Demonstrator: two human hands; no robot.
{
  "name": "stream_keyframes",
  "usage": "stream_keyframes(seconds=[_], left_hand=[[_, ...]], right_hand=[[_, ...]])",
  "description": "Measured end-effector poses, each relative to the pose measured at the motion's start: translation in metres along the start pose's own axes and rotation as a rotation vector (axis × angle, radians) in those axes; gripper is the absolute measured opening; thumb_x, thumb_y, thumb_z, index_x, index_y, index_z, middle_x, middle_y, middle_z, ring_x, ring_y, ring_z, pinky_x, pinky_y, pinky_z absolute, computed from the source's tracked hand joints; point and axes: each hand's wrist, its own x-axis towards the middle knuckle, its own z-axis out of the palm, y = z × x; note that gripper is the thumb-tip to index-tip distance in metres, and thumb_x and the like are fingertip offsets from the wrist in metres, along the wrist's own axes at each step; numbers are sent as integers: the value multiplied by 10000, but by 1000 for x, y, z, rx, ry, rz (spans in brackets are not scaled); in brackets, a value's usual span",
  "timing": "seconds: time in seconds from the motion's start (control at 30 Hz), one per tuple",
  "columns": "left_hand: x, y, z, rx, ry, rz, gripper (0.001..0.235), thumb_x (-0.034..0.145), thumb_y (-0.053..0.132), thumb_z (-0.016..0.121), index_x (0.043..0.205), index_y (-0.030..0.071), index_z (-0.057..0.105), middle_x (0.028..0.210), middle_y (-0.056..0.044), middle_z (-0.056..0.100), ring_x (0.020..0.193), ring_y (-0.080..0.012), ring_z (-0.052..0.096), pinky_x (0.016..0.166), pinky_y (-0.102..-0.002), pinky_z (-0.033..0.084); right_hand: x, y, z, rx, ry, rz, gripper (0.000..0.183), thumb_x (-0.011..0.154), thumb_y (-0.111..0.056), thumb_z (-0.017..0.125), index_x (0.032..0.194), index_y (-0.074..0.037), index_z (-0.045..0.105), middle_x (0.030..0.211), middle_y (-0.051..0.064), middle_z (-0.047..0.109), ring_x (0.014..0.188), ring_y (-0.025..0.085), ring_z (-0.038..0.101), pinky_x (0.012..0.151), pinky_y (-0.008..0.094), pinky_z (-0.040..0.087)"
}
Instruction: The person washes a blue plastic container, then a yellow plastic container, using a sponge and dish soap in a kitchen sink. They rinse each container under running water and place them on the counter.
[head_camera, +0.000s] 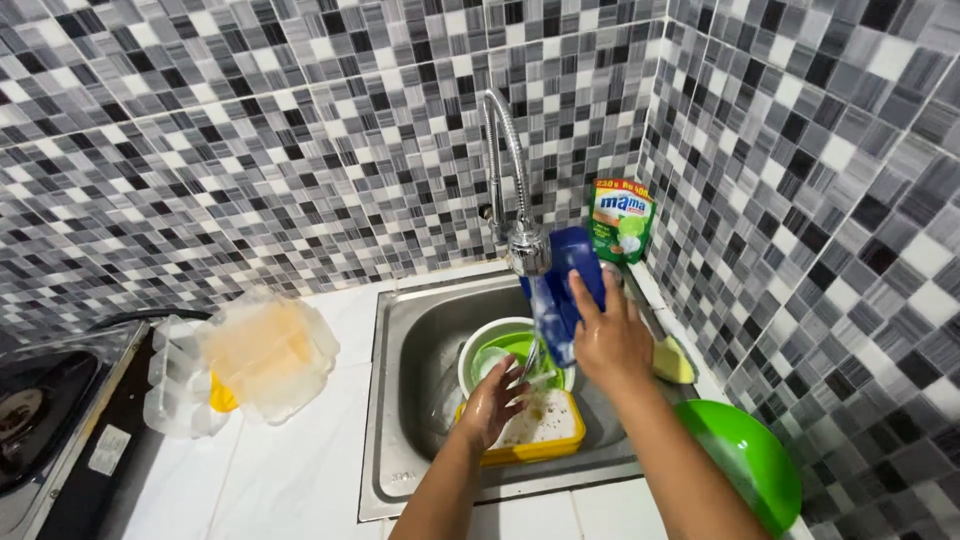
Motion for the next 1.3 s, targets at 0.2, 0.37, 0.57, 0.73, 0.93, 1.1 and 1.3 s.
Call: stream_keyframes(seconds=[0.2,0.37,0.57,0.73,0.93,1.1,1.3], left_hand=[[-17,7,11,205,52,-19,830,889,494,634,1611,260,297,1609,-47,401,1373,-264,441,1068,-417,426],[-21,12,9,77,77,-11,830,906,516,626,1603,233,276,1618,-36,376,1366,-278,471,1080,-435,437],[-30,25,1,-253,-11,74,841,900,637,584,1563,157,394,1527,-162,456,1228,-359,529,928,-451,535],[-38,30,27,-433,-31,128,859,892,621,610,1569,148,372,1480,-202,489,1185,-361,626,952,-456,595],[-12,12,23,-293,112,383,629,956,233,759,1464,169,394,1188,-161,410,953,-329,470,746,-465,470],[-37,49,27,-134,313,494,565,864,131,662,1359,226,405,1202,4,597,1051,-174,609,831,-389,552],[-28,49,-2,49,257,615,509,923,137,667,1382,116,447,1163,-28,618,1029,-161,616,861,-347,554]], right_hand=[[-8,7,30,-200,306,-194,744,857,-142,675,1527,-377,452,1516,212,465,1097,414,607,867,515,548],[-8,8,41,63,182,12,764,834,-103,642,1546,-264,417,1567,238,410,1214,460,551,916,511,507],[-16,46,121,551,29,283,692,960,-125,603,1582,-264,332,1550,169,467,1376,397,509,1113,465,421],[-24,46,167,998,161,304,679,998,-92,550,1625,-181,307,1496,161,545,1329,327,568,1140,401,437],[-50,4,163,1055,-12,249,809,952,-134,575,1631,-122,137,1595,210,368,1451,329,375,1174,457,289],[-45,-33,72,219,-524,-407,523,973,-418,701,1385,-128,562,1514,156,469,1479,316,343,1211,668,27],[-15,-48,24,-138,-592,-360,524,757,-248,781,1267,-163,698,1425,54,591,1416,297,364,1138,714,13]])
